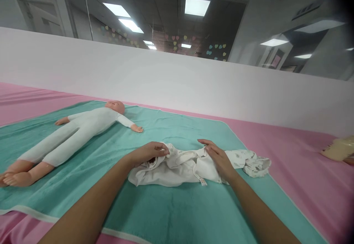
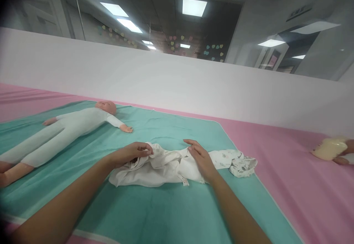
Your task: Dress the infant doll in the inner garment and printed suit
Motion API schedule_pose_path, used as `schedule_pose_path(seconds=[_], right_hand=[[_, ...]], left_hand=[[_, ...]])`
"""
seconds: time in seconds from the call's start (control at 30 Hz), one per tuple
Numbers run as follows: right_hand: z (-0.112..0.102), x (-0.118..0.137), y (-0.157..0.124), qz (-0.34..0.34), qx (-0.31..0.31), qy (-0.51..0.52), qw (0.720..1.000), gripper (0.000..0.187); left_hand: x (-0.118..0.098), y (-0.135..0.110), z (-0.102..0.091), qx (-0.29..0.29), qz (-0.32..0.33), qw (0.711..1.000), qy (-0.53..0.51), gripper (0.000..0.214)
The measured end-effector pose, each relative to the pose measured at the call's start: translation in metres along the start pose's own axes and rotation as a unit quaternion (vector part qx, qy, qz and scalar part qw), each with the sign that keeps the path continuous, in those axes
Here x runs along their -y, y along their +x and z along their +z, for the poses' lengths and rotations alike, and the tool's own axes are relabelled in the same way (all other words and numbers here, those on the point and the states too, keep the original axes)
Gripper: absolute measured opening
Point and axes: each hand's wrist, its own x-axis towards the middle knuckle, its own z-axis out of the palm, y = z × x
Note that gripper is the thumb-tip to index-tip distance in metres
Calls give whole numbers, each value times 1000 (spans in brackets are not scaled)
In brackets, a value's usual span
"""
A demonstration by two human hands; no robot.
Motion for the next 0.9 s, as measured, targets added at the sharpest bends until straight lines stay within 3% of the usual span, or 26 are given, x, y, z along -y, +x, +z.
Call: schedule_pose_path(seconds=[0.07, 0.13, 0.2, 0.27, 0.4, 0.5, 0.63, 0.77, 0.83, 0.9], right_hand=[[-4, -1, -1, 36, 25, 36, 998, 36], [-7, -6, 0, 72, 39, 55, 995, 37], [-8, -13, 3, 94, 12, 71, 993, 36], [-9, -20, 5, 105, -42, 102, 988, 35], [-9, -25, 8, 96, -106, 151, 978, 36], [-6, -19, 6, 64, -101, 128, 985, 36], [-1, -10, 1, 16, -139, -7, 990, 37], [-1, -7, -1, -23, -176, -169, 970, 34], [0, -9, 1, -41, -172, -237, 955, 31], [1, -13, 3, -61, -161, -298, 939, 28]], left_hand=[[1, 3, -4, 109, -21, 992, -67, 32], [2, 7, -8, 118, 1, 981, -155, 36], [4, 12, -11, 71, 34, 976, -201, 36], [6, 16, -11, 7, 56, 984, -170, 36], [12, 21, -7, -115, 100, 988, 28, 40], [18, 25, -5, -190, 127, 955, 189, 35], [27, 29, -7, -242, 145, 887, 365, 21], [31, 29, -10, -297, 232, 822, 427, 16], [30, 28, -11, -319, 276, 804, 418, 15], [26, 25, -10, -326, 297, 808, 390, 15]])
